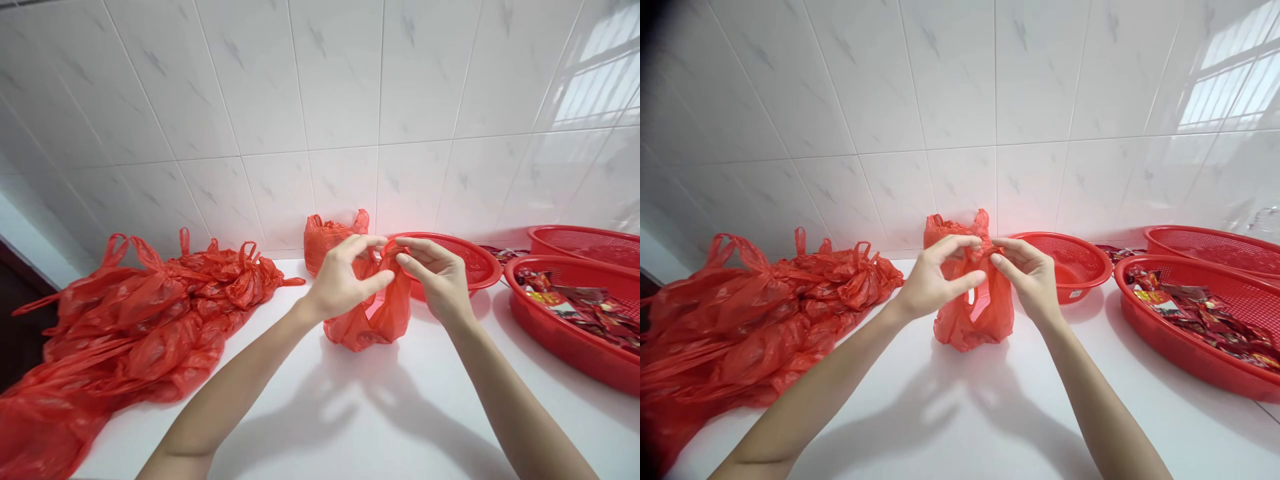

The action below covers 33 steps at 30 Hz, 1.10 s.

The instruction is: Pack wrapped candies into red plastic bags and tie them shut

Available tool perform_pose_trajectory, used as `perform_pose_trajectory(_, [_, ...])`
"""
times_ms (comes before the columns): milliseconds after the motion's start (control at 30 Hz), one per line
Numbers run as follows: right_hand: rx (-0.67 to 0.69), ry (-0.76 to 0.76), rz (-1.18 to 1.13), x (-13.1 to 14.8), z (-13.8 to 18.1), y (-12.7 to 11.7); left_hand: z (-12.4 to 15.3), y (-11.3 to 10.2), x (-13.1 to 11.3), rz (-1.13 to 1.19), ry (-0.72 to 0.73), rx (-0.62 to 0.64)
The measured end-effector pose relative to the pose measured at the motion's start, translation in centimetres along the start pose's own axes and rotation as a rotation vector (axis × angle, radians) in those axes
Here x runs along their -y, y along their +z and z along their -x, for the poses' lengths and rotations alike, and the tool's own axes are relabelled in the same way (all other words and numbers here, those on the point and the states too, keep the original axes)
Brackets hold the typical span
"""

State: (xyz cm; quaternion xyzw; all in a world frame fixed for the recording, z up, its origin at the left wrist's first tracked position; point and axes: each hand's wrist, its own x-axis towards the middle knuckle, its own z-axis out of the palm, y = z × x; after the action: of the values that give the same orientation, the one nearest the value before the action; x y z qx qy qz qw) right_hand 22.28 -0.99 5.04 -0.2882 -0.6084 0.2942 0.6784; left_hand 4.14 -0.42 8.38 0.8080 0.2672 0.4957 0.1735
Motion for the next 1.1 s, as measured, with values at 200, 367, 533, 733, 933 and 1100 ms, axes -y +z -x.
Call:
perform_pose_trajectory(200, [-0.071,-0.266,0.309,1.4,-0.3,1.2,-1.3,1.7,0.0,-0.143,0.062,-0.099])
perform_pose_trajectory(367, [-0.03,-0.306,0.232,0.9,-0.6,0.6,-2.4,0.8,0.5,0.059,-0.042,-0.11])
perform_pose_trajectory(533, [0.065,-0.151,0.234,0.3,-0.8,0.4,-3.4,-0.1,0.9,0.375,-0.178,-0.147])
perform_pose_trajectory(733, [0.179,0.332,-0.211,-1.2,-0.5,0.5,-3.5,-1.5,1.0,0.392,-0.201,-0.231])
perform_pose_trajectory(933, [-0.087,0.561,-0.635,-2.8,-0.2,-0.6,-2.6,-3.5,3.3,0.314,-0.235,-0.467])
perform_pose_trajectory(1100, [-0.198,0.581,-0.73,-4.7,-0.1,-1.5,-0.3,-4.0,6.3,0.321,-0.31,-0.511])
